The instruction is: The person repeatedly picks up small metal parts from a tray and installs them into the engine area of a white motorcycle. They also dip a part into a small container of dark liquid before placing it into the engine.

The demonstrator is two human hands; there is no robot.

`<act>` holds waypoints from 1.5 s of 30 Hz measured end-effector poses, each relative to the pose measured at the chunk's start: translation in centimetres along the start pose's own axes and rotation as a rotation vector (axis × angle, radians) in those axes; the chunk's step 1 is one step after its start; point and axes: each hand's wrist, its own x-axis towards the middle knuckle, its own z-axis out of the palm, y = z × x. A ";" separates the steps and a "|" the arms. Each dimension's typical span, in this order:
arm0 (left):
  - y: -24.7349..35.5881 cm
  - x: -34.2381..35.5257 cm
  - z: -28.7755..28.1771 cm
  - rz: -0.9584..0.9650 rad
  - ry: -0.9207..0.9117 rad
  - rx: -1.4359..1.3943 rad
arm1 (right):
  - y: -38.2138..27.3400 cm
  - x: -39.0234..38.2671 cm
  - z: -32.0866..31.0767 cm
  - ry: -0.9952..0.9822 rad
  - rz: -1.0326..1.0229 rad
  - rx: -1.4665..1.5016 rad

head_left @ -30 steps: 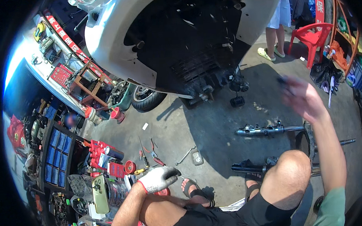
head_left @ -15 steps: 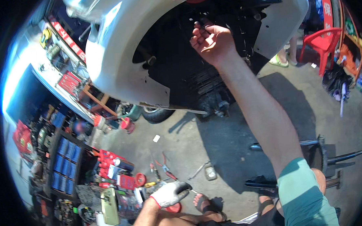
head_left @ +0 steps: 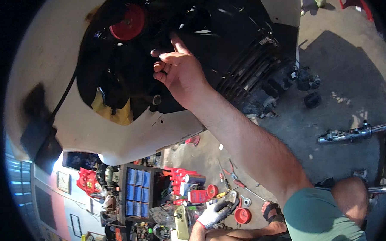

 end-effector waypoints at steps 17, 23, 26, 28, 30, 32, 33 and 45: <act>-2.0 0.9 0.1 -0.280 -0.048 -0.075 | 1.1 3.1 1.2 -0.065 -0.053 -0.039; -2.9 1.2 0.2 -0.294 -0.061 -0.087 | 1.1 3.0 1.6 -0.063 -0.025 -0.089; -2.3 1.3 0.1 -0.290 -0.058 -0.085 | 1.2 3.3 1.4 -0.085 -0.036 -0.068; -2.1 1.3 0.0 -0.280 -0.068 -0.072 | 1.2 3.4 1.5 -0.079 -0.049 -0.025; -2.5 1.2 -0.1 -0.277 -0.084 -0.049 | 1.2 3.5 1.6 -0.093 -0.017 -0.085; -2.7 1.1 0.0 -0.274 -0.085 -0.041 | 0.9 3.5 1.8 -0.099 -0.013 -0.104; -2.9 1.1 0.0 -0.273 -0.086 -0.037 | 0.9 3.4 1.9 -0.098 -0.023 -0.091; -2.9 1.1 0.1 -0.302 -0.075 -0.016 | 0.6 2.9 3.0 -0.145 -0.177 -0.131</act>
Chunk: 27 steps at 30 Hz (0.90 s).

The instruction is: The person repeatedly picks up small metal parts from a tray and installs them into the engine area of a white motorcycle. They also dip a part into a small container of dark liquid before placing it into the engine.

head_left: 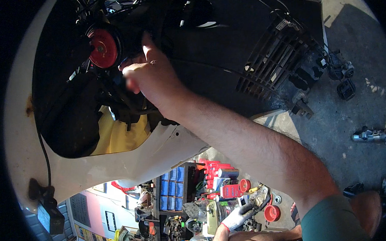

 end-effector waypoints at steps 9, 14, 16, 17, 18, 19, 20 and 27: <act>-0.2 0.2 -0.1 0.014 0.005 -0.002 | 0.5 0.6 0.1 -0.001 0.039 -0.205; -0.1 -0.1 0.1 -0.013 0.018 -0.026 | 1.5 0.1 -0.1 -0.018 0.024 -0.282; -0.3 0.1 0.1 0.002 0.017 -0.034 | 1.6 0.1 -0.1 -0.019 -0.001 -0.345; -0.4 0.1 0.2 0.012 0.018 -0.040 | 1.6 -0.1 -0.2 -0.012 0.017 -0.372; -0.5 0.2 0.2 0.022 0.020 -0.046 | 1.6 -0.2 -0.3 -0.005 0.035 -0.399; -0.7 0.2 0.2 0.014 0.019 -0.057 | 1.6 -0.4 -0.3 0.001 0.052 -0.425; -1.0 0.3 0.3 0.007 0.018 -0.069 | 1.8 -0.4 -0.3 0.004 0.033 -0.427; -0.2 0.1 0.1 -0.030 -0.002 -0.089 | 1.8 -1.2 -0.5 -0.012 0.024 -0.471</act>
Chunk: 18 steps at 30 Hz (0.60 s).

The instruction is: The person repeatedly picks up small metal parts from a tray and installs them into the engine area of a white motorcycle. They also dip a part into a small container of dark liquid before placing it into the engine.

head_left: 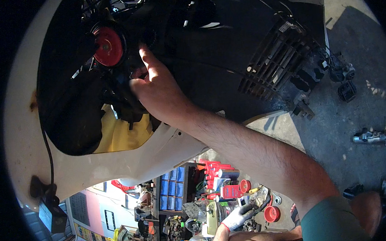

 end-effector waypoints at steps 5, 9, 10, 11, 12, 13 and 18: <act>1.6 -0.6 -0.1 0.023 -0.006 0.012 | 1.0 -0.1 0.0 0.049 -0.029 -0.096; -0.5 -0.2 -0.1 0.037 0.036 0.037 | 2.5 0.5 -0.2 0.101 -0.065 -0.098; -0.4 -0.2 -0.1 0.047 0.034 0.050 | 2.5 0.6 -0.3 0.108 -0.049 -0.057; -0.3 -0.1 -0.2 0.056 0.032 0.064 | 2.5 0.9 -0.5 0.116 -0.035 -0.016; -0.1 -0.1 -0.2 0.066 0.029 0.078 | 2.5 1.1 -0.7 0.124 -0.022 0.026; 0.1 -0.2 -0.2 0.046 0.021 0.060 | 2.0 1.2 -0.9 0.117 -0.016 0.093; -0.3 -0.5 0.0 0.025 0.024 0.001 | 0.0 1.3 -1.3 0.074 0.142 0.396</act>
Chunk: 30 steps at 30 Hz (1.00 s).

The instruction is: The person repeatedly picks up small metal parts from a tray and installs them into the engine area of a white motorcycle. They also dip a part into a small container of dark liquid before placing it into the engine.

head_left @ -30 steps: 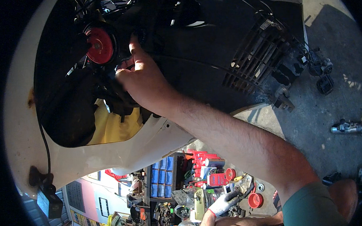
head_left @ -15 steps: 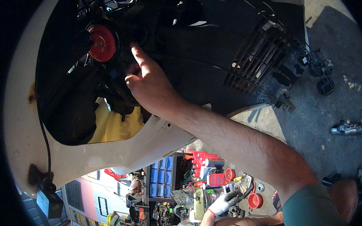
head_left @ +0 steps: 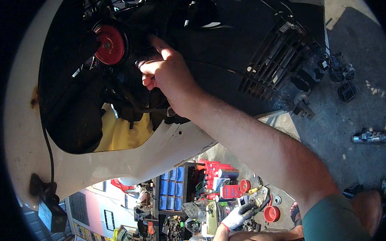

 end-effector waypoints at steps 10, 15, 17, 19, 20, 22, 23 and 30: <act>-0.4 0.3 0.0 -0.003 0.010 -0.020 | -0.6 -0.1 0.2 -0.051 0.007 -0.046; 0.7 0.3 -0.3 0.027 0.013 0.047 | 1.7 0.6 0.3 -0.023 -0.178 -0.317; 0.4 0.1 -0.1 0.030 0.032 -0.005 | 2.3 0.2 0.4 -0.028 -0.224 -0.341; 0.5 -0.1 0.1 0.024 0.042 -0.045 | 2.3 -0.1 0.3 -0.020 -0.207 -0.302; 0.6 -0.1 0.1 0.017 0.043 -0.060 | 2.0 -0.2 0.3 -0.005 -0.174 -0.268; 0.6 -0.1 0.1 0.003 0.036 -0.076 | 1.4 -0.3 0.2 0.023 -0.145 -0.261; 0.3 0.0 0.0 -0.002 0.028 -0.077 | 1.0 0.0 0.2 0.037 -0.149 -0.288; 0.1 0.3 -0.2 0.073 0.030 0.030 | 0.4 0.7 -0.1 0.023 -0.175 -0.296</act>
